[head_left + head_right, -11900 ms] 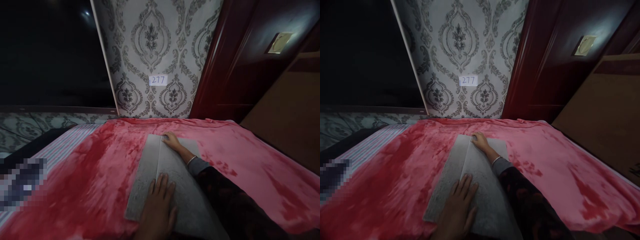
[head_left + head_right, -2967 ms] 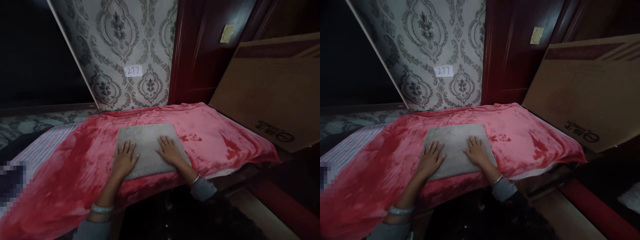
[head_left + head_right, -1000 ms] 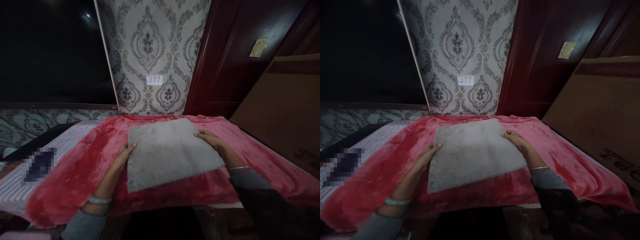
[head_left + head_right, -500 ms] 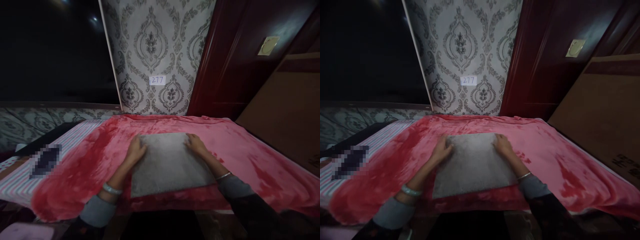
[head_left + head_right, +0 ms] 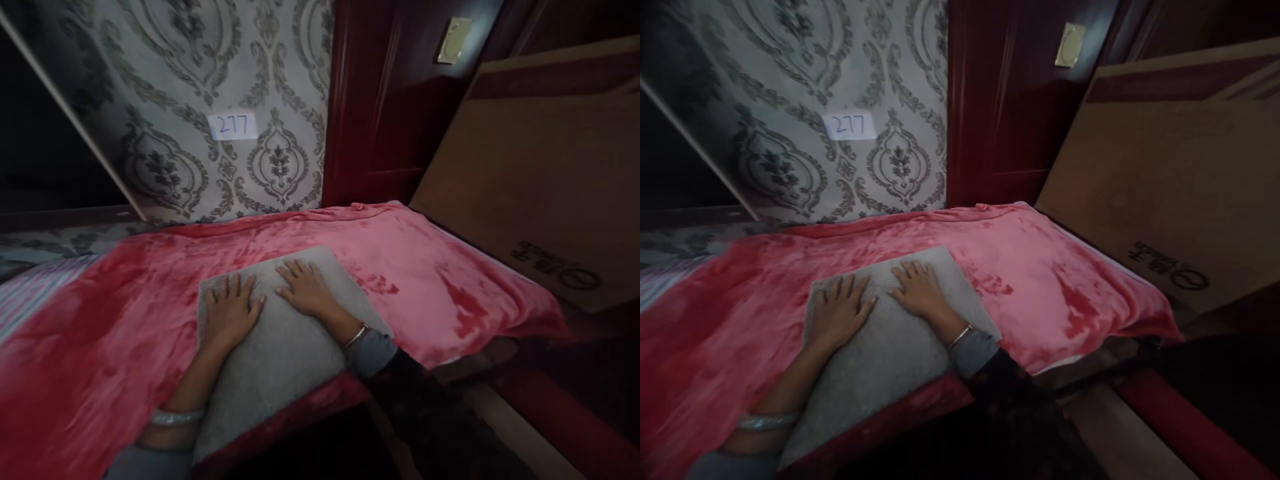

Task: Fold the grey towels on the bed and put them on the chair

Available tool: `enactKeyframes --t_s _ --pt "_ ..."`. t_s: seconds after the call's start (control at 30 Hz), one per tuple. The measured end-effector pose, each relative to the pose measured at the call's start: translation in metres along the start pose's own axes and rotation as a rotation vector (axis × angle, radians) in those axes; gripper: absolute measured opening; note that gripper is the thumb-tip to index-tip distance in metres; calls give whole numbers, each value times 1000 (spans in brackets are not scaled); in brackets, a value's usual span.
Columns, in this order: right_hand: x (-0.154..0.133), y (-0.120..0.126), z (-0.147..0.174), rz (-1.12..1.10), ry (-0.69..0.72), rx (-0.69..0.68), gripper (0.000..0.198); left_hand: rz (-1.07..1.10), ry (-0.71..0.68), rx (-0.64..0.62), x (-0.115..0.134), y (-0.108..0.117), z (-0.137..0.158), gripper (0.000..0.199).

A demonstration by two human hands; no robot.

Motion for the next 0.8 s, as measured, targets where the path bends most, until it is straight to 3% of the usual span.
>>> enactKeyframes --t_s 0.2,0.53,0.67,0.8 --pt "31 8 4 23 -74 22 66 -20 1 -8 1 -1 -3 67" --pt "131 19 37 -61 -318 9 63 26 -2 0 2 3 -2 67" --pt "168 32 60 -216 -400 180 52 30 -7 13 1 4 -2 66" --pt "173 43 81 -396 -343 346 46 23 -4 15 1 5 -2 66"
Point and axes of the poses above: each hand's wrist, its own z-axis away from the middle knuckle, its own y-axis out of the back of the hand, x = y × z, the point moved 6 cm from there along -z, towards the middle knuckle, and after that the axes turned 13 degrees about -y, right-handed, at the moved point
